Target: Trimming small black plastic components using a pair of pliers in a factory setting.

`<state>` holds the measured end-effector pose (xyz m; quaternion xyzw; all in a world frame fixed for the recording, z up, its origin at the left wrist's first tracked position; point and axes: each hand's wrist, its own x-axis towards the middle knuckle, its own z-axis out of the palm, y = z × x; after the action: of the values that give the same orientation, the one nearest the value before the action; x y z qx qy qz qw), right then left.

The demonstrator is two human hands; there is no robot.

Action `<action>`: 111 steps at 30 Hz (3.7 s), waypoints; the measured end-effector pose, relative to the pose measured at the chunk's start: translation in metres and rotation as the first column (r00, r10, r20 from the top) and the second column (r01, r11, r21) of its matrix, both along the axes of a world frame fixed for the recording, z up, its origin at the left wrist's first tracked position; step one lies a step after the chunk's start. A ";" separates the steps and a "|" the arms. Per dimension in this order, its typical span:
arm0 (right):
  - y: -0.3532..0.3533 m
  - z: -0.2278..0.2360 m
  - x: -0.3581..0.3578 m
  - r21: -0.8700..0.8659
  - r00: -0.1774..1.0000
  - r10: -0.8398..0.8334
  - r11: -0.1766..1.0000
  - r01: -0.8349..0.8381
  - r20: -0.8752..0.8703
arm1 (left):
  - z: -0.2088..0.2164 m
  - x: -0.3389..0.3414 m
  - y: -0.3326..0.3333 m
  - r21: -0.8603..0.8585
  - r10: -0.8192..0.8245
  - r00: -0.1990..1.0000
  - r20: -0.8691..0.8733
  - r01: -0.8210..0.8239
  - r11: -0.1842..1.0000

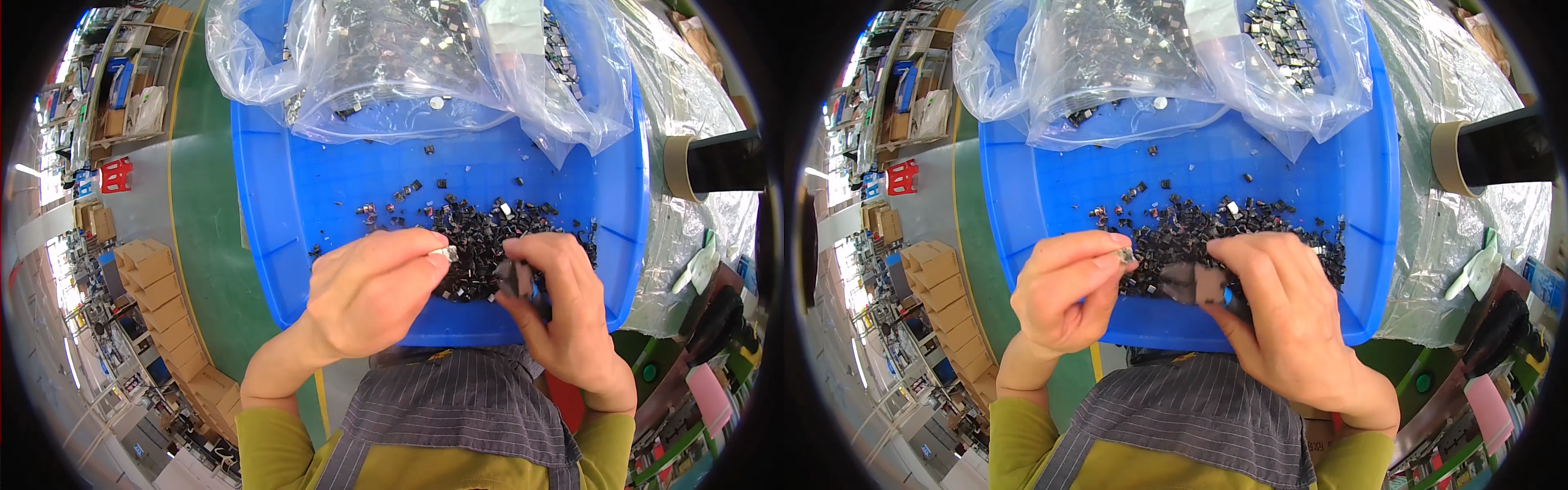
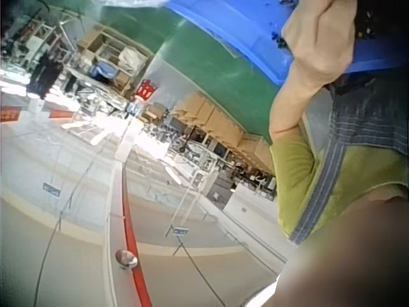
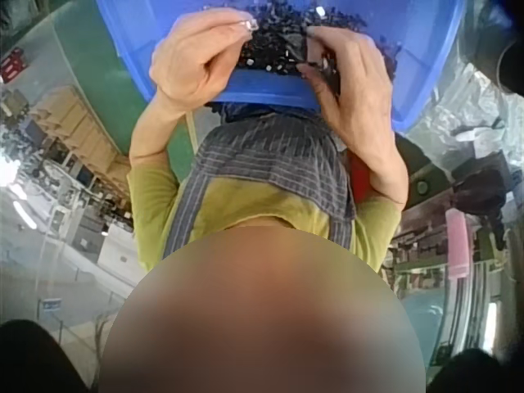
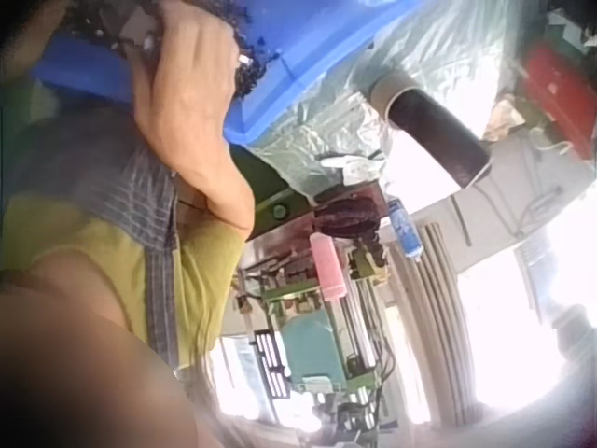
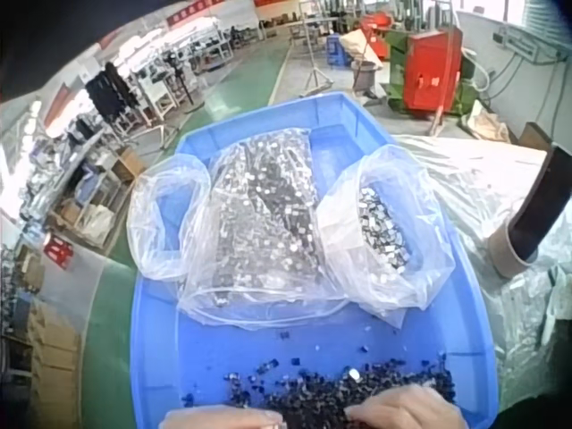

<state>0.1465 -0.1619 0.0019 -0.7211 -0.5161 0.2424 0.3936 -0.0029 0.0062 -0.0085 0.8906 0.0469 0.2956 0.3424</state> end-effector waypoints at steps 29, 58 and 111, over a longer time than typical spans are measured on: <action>-0.006 0.000 0.004 0.023 0.972 0.032 0.999 -0.027 -0.231 | -0.038 0.081 0.069 0.666 0.506 0.768 -0.393 -0.142 0.732; 0.018 0.003 -0.007 -0.200 0.979 -0.003 0.979 -0.038 -0.202 | 0.007 0.006 -0.014 -0.600 -0.098 0.987 -0.131 0.000 0.800; 0.014 -0.003 -0.009 -0.153 0.988 -0.035 0.988 0.012 -0.150 | 0.021 0.017 0.007 -0.728 -0.359 0.911 -0.202 0.106 0.678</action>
<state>0.1373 -0.1476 -0.0008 -0.7343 -0.4562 0.3306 0.3786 0.0144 0.0128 0.0122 0.7273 0.0964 0.0559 0.6772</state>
